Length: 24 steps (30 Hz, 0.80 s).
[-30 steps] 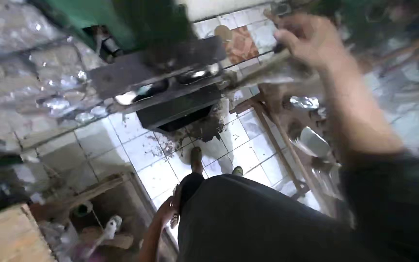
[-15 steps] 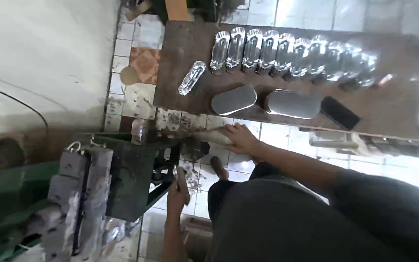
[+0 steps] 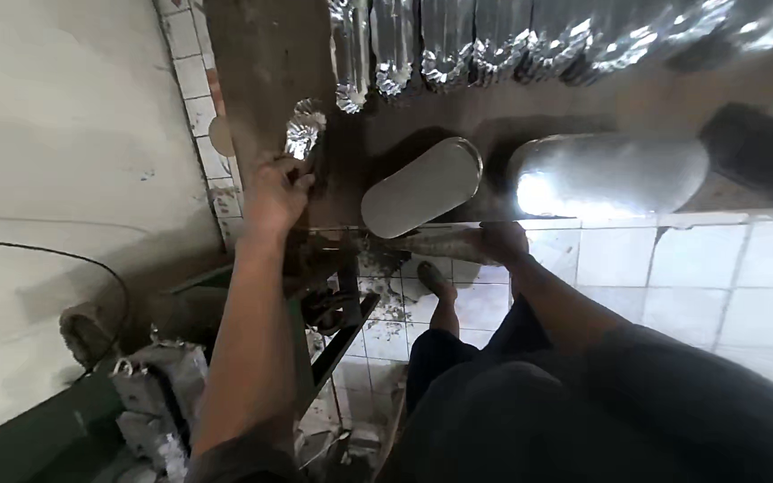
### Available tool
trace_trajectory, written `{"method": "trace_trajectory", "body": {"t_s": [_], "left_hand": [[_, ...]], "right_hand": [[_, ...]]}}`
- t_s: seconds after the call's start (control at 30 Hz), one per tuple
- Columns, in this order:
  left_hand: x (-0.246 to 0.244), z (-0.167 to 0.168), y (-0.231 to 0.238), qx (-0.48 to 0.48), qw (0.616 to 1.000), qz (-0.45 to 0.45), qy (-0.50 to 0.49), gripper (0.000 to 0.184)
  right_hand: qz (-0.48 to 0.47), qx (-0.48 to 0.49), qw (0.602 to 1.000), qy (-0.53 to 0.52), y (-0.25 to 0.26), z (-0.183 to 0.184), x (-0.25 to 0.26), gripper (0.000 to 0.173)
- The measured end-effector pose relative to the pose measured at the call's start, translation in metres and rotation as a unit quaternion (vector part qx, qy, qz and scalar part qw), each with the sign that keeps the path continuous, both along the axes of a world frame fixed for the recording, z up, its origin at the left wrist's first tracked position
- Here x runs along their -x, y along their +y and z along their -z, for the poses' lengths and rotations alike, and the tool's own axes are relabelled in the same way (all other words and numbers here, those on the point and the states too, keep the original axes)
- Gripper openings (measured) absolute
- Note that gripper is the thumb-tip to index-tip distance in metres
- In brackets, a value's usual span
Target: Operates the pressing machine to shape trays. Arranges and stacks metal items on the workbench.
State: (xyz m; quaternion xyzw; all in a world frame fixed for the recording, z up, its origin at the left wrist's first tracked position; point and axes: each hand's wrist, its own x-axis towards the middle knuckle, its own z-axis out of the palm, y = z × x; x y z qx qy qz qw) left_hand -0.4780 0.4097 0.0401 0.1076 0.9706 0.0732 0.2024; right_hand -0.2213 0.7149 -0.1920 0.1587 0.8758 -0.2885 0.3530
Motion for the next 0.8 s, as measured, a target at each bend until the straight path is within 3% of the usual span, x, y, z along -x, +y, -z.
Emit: {"method": "trace_trajectory", "body": {"t_s": [0.17, 0.27, 0.4, 0.47, 0.6, 0.7, 0.8], "left_hand": [[-0.006, -0.010, -0.001, 0.014, 1.000, 0.010, -0.017, 0.041], [-0.018, -0.021, 0.003, 0.025, 0.996, -0.050, -0.064, 0.058], [-0.024, -0.027, -0.007, -0.010, 0.988, -0.106, -0.116, 0.067], [-0.022, -0.036, -0.016, -0.047, 0.989, -0.107, -0.092, 0.068], [-0.031, -0.078, -0.014, -0.180, 0.973, -0.128, 0.072, 0.059], [-0.067, -0.101, 0.048, -0.242, 0.967, -0.037, 0.063, 0.057], [-0.101, -0.080, 0.127, -0.140, 0.982, 0.128, -0.017, 0.083]], "right_hand": [[0.029, 0.013, 0.999, -0.029, 0.004, -0.013, 0.003, 0.058], [0.025, 0.020, 0.999, -0.028, 0.006, -0.030, 0.008, 0.056], [-0.007, 0.031, 0.999, 0.005, -0.006, -0.041, 0.001, 0.050], [-0.036, 0.046, 0.998, 0.023, -0.004, -0.051, 0.002, 0.049], [-0.084, 0.170, 0.976, 0.108, 0.030, -0.064, -0.014, 0.044], [0.010, 0.244, 0.965, 0.093, 0.083, -0.053, -0.062, 0.046], [0.039, 0.170, 0.984, -0.022, 0.148, -0.059, -0.124, 0.054]]}}
